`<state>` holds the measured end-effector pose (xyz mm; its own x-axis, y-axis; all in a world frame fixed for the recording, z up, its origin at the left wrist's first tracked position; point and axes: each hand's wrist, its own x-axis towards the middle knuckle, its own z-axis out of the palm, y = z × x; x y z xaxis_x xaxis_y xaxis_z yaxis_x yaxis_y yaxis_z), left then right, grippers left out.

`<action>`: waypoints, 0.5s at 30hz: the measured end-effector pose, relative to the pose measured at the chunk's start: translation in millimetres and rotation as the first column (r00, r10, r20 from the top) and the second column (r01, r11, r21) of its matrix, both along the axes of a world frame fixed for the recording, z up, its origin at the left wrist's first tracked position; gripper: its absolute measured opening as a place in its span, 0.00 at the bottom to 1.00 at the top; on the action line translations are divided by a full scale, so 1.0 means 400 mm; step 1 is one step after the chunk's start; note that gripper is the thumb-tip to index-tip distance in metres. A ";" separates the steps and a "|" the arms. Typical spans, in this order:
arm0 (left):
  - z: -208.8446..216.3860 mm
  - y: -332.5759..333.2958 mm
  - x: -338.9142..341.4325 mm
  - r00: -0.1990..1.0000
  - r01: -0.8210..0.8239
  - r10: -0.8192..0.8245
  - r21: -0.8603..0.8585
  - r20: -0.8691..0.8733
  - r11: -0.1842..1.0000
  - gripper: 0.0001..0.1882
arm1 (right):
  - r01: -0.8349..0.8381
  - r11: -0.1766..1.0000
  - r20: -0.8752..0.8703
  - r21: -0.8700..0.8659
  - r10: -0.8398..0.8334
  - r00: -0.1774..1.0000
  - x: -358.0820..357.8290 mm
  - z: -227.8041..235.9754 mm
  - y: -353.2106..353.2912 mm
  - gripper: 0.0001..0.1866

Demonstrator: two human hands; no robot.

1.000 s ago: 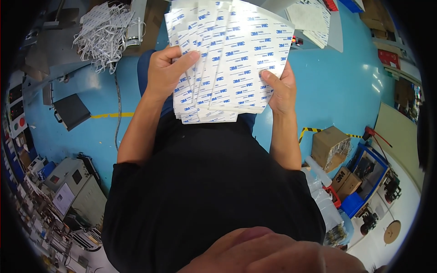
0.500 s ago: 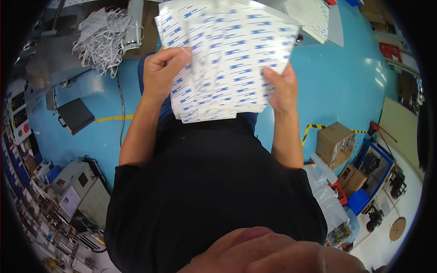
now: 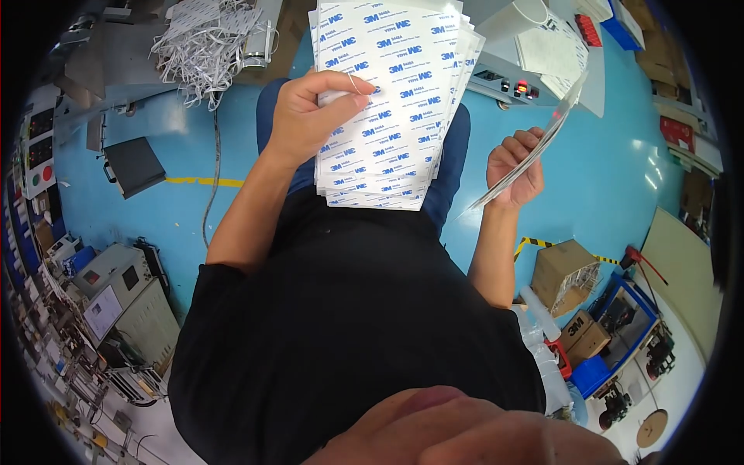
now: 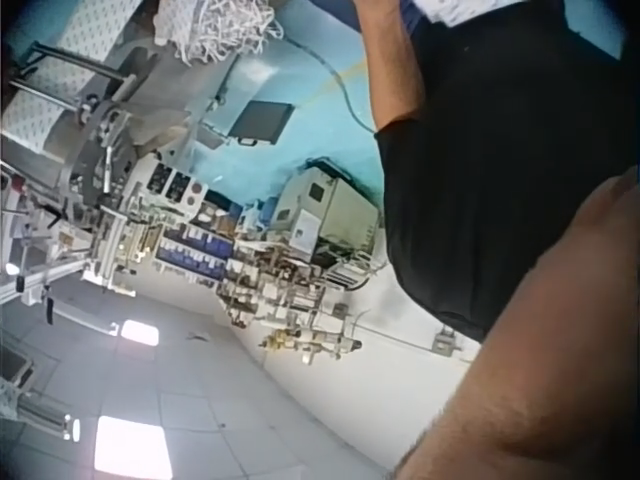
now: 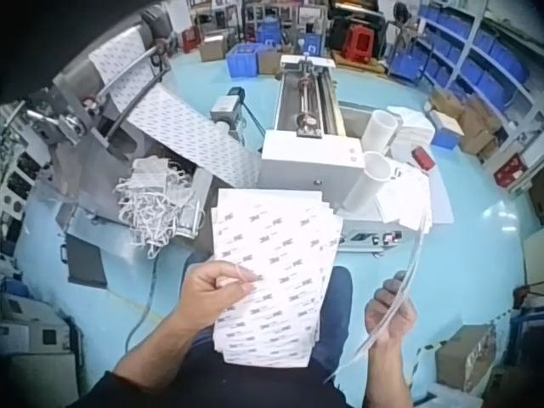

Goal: Sorting and inspecting stacks of 3M adhesive sheets on a manufacturing workbench.

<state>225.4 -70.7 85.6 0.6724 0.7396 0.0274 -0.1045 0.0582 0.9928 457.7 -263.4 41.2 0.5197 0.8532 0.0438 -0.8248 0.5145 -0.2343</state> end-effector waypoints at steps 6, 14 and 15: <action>0.003 0.003 0.000 0.993 0.064 -0.056 -0.075 0.104 0.995 0.20 | 0.091 0.984 0.045 -0.156 -0.084 0.995 0.010 -0.024 -0.018 0.15; -0.133 0.076 -0.034 0.610 0.649 0.080 -0.555 0.788 0.520 0.40 | 0.284 0.808 0.446 -0.516 -0.029 0.895 -0.002 0.072 0.025 0.26; -0.134 0.075 -0.022 0.573 0.717 0.119 -0.567 0.811 0.406 0.39 | 0.287 0.809 0.436 -0.514 -0.042 0.899 -0.016 0.078 0.032 0.26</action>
<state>216.7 -40.8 32.1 0.9049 0.4052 0.1300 -0.4120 0.9107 0.0289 451.3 -250.6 72.3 0.6972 0.6941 -0.1793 -0.5165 0.3130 -0.7971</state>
